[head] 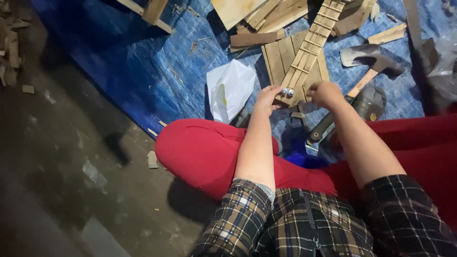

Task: Assembling a wooden stringed instrument by attaching strings and hammering components.

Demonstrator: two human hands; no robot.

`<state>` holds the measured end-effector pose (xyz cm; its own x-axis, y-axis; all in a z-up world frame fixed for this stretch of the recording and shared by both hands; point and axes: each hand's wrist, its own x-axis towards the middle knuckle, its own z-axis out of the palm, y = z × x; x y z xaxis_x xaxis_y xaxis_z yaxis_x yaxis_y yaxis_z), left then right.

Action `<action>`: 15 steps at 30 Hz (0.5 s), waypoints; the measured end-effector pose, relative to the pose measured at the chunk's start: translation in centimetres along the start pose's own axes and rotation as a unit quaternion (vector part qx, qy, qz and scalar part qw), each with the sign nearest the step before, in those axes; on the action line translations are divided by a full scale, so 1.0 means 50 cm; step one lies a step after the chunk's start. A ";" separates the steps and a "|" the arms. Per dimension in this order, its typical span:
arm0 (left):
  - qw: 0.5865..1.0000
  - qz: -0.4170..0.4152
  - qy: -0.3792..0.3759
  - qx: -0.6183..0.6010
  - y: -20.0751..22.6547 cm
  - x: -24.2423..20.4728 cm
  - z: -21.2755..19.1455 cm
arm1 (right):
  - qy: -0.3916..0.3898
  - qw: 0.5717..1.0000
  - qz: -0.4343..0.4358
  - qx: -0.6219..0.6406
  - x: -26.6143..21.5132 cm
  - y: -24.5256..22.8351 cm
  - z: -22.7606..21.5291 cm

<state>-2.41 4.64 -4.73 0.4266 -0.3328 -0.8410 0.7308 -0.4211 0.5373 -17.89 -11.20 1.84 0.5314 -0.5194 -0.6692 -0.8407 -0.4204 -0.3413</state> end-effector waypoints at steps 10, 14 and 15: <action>0.977 0.113 0.061 0.170 0.003 0.007 0.018 | 0.092 0.840 0.044 0.534 0.035 -0.017 0.016; 0.983 0.111 0.067 0.126 -0.012 0.025 0.025 | 0.100 0.945 -0.025 0.311 -0.004 -0.035 0.014; 0.985 0.110 0.063 0.115 -0.008 0.020 0.030 | 0.101 0.983 -0.052 0.143 -0.006 -0.031 0.016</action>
<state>-3.10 3.20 -5.69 0.6336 -0.3364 -0.6966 0.4799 -0.5353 0.6951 -16.84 -9.78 2.05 0.6023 -0.6339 -0.4852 -0.7598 -0.2689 -0.5919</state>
